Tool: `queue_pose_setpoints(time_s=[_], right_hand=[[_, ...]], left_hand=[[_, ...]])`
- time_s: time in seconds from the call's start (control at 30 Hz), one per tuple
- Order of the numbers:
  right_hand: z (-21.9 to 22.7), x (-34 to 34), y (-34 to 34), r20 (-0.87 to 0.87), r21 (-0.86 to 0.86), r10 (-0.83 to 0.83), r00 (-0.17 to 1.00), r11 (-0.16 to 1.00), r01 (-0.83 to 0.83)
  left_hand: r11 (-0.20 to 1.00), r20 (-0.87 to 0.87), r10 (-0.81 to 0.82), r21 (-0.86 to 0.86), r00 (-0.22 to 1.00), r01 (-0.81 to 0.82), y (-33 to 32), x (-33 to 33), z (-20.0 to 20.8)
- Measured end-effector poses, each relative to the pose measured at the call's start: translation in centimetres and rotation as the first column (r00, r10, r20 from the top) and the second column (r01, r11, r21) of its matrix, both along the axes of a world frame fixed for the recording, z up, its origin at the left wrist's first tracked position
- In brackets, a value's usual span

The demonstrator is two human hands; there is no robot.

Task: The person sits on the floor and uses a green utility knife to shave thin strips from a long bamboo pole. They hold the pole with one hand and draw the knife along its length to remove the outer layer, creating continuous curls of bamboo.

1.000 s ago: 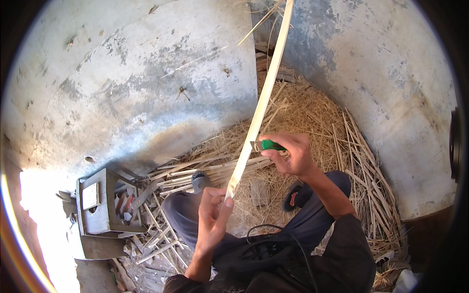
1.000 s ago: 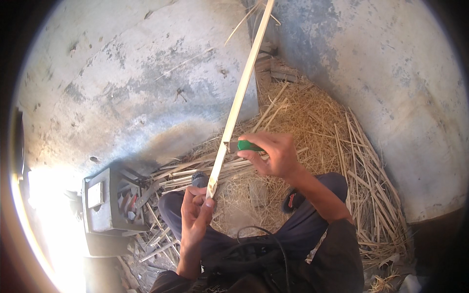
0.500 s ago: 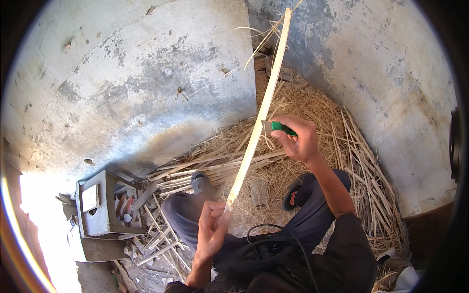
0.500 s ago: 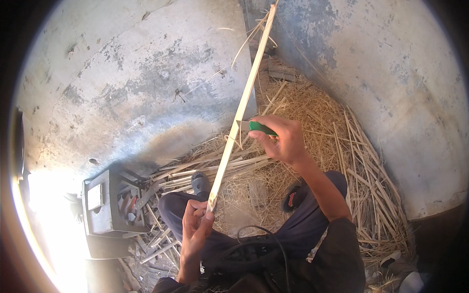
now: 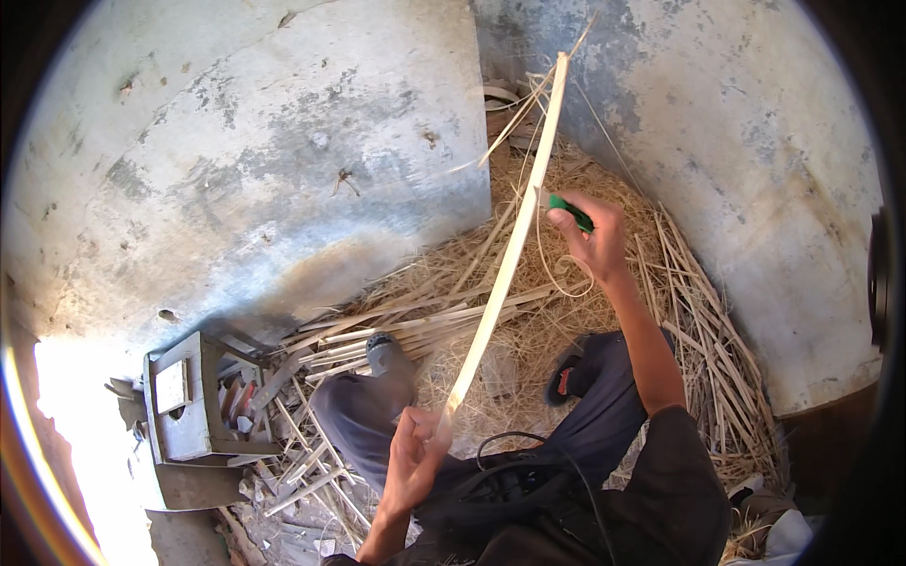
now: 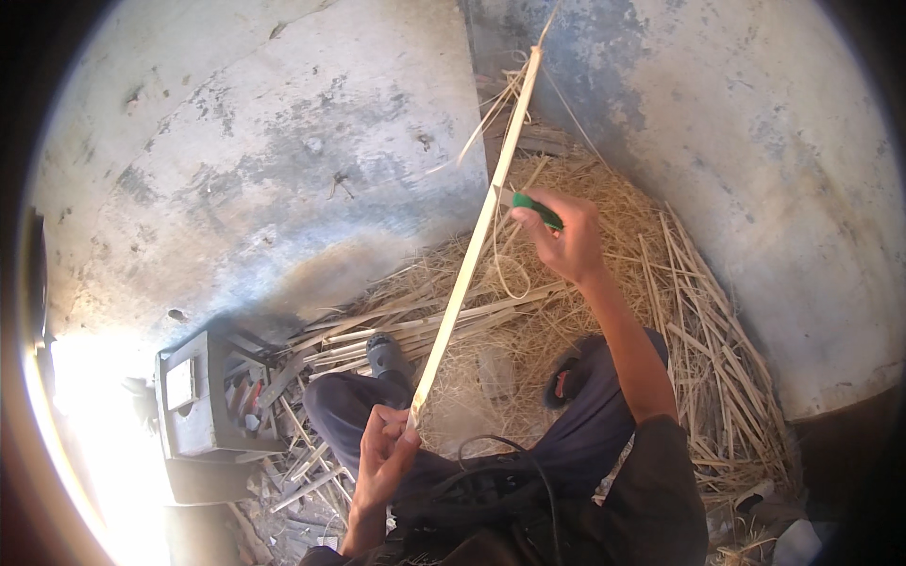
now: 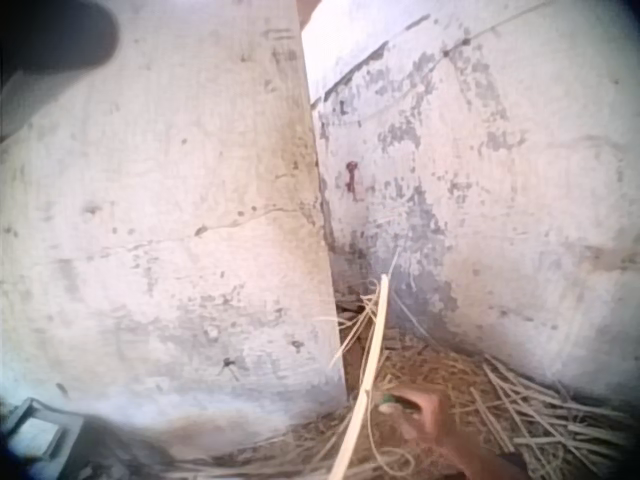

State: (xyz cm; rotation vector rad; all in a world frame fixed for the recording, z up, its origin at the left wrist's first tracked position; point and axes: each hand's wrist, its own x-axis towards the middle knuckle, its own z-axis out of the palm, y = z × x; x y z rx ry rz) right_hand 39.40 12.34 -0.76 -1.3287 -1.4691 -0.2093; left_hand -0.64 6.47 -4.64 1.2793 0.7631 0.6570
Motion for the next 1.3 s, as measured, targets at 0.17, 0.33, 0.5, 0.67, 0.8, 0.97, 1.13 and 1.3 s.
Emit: queue_pose_setpoints(time_s=[0.17, 0.33, 0.5, 0.67, 0.8, 0.97, 1.13, 1.3], right_hand=[[-1.9, 1.9, 1.5, -0.011, 0.049, 0.01, 1.0, 0.999, -0.01], [-1.5, 4.2, 2.0, -0.079, -0.035, -0.094, 0.993, 0.995, 0.091], [-2.2, 7.7, 3.0, -0.095, -0.149, -0.223, 0.97, 0.967, 0.207], [-2.2, 10.2, 3.7, -0.087, -0.097, -0.335, 0.938, 0.94, 0.326], [-2.6, 10.2, 4.6, -0.148, -0.057, -0.332, 0.932, 0.943, 0.327], [-1.6, 9.7, 4.3, -0.33, -0.189, -0.195, 0.923, 0.972, 0.138], [-1.3, 11.8, 2.3, -0.892, 0.029, 0.283, 0.353, 0.815, -0.579], [-1.5, 9.1, 2.7, -0.888, 0.011, 0.215, 0.406, 0.894, -0.448]], left_hand=[[0.996, 0.017, 0.002, -0.094, 1.0, 0.0, -0.3, -0.4, 0.0], [0.987, -0.025, -0.033, -0.157, 0.999, 0.028, -0.8, -1.3, -0.4], [0.99, -0.041, -0.073, -0.126, 0.996, 0.067, -1.3, -2.5, -1.5], [0.978, -0.058, -0.09, -0.196, 0.994, 0.077, -2.2, -3.3, -1.4], [0.982, -0.058, -0.084, -0.177, 0.995, 0.073, -2.1, -3.1, -1.6], [0.978, -0.055, -0.084, -0.194, 0.995, 0.071, -1.9, -3.5, -2.1], [0.96, -0.136, -0.171, -0.247, 0.976, 0.133, -1.2, -3.5, -1.6], [0.993, -0.217, -0.09, -0.098, 0.972, 0.07, -0.7, -2.4, -2.0]])
